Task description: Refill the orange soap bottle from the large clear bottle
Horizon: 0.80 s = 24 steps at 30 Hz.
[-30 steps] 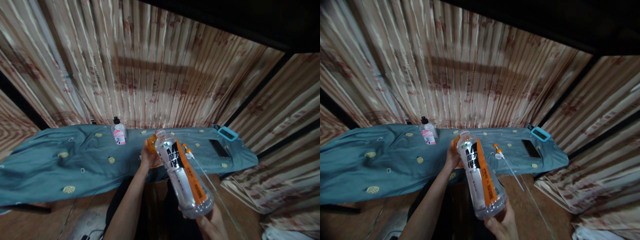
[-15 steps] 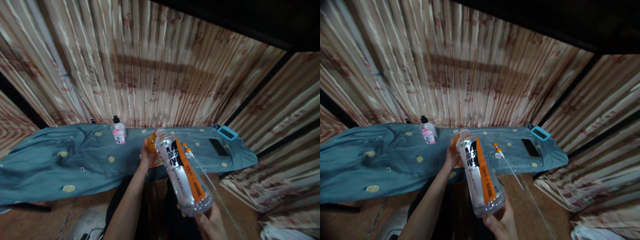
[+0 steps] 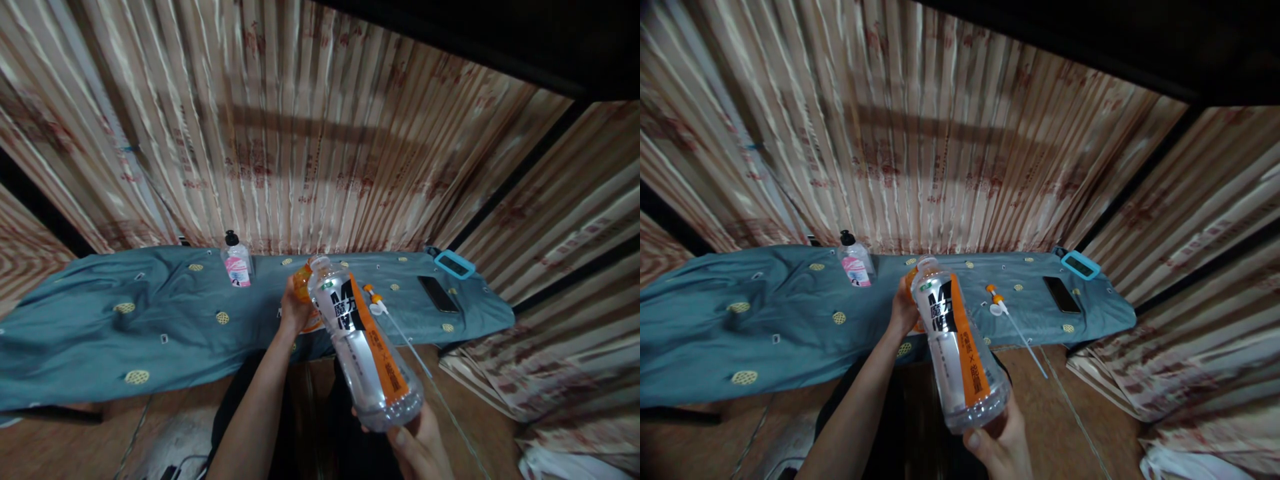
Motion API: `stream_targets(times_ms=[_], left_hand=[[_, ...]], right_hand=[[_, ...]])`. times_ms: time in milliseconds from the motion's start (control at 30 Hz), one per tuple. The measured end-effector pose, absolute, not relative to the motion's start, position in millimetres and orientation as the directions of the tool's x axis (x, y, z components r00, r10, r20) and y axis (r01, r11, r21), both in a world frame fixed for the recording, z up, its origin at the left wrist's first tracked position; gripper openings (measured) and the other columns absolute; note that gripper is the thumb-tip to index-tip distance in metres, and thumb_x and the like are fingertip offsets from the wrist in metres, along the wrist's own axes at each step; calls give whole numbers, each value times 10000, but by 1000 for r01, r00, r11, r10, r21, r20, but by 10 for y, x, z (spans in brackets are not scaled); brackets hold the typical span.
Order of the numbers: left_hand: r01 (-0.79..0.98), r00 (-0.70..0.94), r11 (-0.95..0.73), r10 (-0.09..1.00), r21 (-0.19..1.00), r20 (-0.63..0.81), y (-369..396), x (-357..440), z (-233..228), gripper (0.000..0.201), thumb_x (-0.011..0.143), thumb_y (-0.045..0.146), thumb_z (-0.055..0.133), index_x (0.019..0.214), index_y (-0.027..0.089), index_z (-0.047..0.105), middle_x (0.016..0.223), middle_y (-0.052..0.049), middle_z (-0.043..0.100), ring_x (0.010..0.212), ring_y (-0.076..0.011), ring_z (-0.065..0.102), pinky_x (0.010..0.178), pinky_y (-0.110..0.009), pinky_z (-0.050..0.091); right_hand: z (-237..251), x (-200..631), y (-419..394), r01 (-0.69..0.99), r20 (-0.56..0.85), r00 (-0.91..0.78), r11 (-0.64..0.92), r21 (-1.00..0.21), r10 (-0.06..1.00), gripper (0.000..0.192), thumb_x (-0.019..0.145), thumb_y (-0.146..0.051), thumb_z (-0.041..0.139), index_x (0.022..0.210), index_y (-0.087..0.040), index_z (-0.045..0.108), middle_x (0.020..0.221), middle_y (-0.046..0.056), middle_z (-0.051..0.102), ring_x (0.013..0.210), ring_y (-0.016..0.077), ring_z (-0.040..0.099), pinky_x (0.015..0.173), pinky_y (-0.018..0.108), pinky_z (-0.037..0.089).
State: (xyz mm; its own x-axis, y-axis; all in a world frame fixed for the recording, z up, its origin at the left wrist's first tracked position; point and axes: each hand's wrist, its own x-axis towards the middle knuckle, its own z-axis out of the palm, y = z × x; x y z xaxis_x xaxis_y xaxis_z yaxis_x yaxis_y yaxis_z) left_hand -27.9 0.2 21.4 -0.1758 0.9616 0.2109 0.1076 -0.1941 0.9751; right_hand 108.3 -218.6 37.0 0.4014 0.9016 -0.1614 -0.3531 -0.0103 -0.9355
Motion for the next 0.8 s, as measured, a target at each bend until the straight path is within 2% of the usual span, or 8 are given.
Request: stream_targets(times_ms=[133,467,667,800], left_hand=[[123,-173,-201,960,972,220,19,-271,198,412,622,196,750,989,181,563,1061,-87,715,995,-254,687,880,-372,529],[117,-167,-231,954,966,249,19,-287,195,397,620,213,758,965,182,565,1030,-82,711,977,-252,683,850,-360,532],[103,-179,-226,954,969,242,30,-278,147,465,572,211,781,980,183,560,1022,-70,712,947,-246,684,841,-362,526],[81,-183,-244,949,966,255,34,-278,126,453,571,237,780,968,185,568,1011,-62,710,950,-249,683,848,-372,525]], right_hand=[[370,1090,-2186,-340,-149,394,-7,-940,907,674,411,-635,894,924,-263,665,1001,84,814,998,349,706,898,437,473],[359,1105,-2193,-342,-143,378,-5,-940,915,683,414,-626,900,949,-258,687,1001,92,820,997,368,712,896,460,471],[407,1079,-2204,-367,-134,368,11,-930,920,777,461,-602,897,1121,-247,688,1049,98,813,1051,360,706,950,447,473],[383,1081,-2207,-366,-151,371,-5,-931,916,789,426,-618,901,1096,-256,697,1031,86,812,1020,347,712,915,422,492]])
